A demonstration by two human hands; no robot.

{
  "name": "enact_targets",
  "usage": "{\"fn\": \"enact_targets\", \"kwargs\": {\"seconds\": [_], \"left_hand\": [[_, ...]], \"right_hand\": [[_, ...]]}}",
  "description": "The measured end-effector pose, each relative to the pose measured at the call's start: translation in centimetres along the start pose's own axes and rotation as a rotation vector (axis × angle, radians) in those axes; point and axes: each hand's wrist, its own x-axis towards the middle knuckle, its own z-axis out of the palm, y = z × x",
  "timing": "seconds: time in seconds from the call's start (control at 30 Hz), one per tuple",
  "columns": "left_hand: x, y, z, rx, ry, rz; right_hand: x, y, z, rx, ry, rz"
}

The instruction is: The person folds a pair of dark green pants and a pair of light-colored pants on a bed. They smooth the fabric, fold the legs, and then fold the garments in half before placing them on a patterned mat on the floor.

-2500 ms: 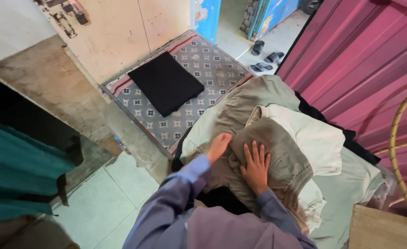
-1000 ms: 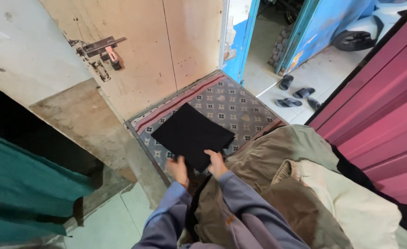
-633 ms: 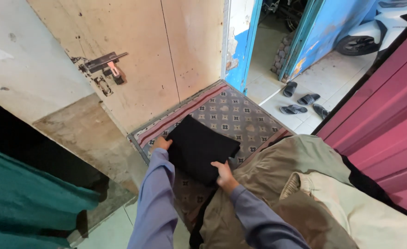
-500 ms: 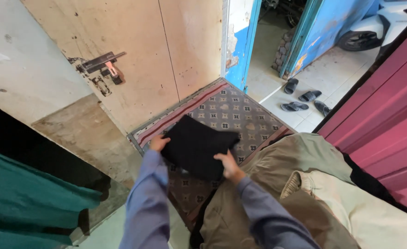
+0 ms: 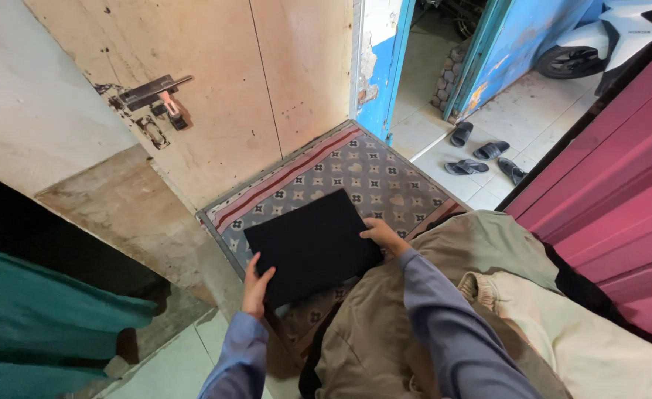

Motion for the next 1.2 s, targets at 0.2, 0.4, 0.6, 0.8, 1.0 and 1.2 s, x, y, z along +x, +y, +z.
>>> {"fn": "enact_targets", "kwargs": {"seconds": [0.2, 0.4, 0.6, 0.8, 1.0, 1.2], "left_hand": [[3.4, 1.0, 0.8, 0.169, -0.04, 0.009], [-1.8, 3.4, 3.2, 0.376, 0.072, 0.248], [-4.1, -1.8, 2.4, 0.438, 0.153, 0.247], [-4.6, -1.6, 1.2, 0.348, 0.169, -0.071], [-4.1, -3.0, 1.2, 0.21, 0.213, 0.198], [-9.7, 2.1, 10.8, 0.826, 0.317, 0.504]], "right_hand": [[-1.1, -4.8, 1.8, -0.116, 0.168, 0.234], [0.1, -3.1, 1.4, -0.159, 0.173, -0.038], [0.8, -0.9, 0.4, -0.436, 0.171, -0.186], [-6.4, -4.2, -4.4, -0.332, 0.25, -0.068], [-32.1, -13.3, -7.4, -0.561, 0.269, -0.27], [-56.2, -13.5, -1.7, -0.663, 0.935, 0.016]]}}
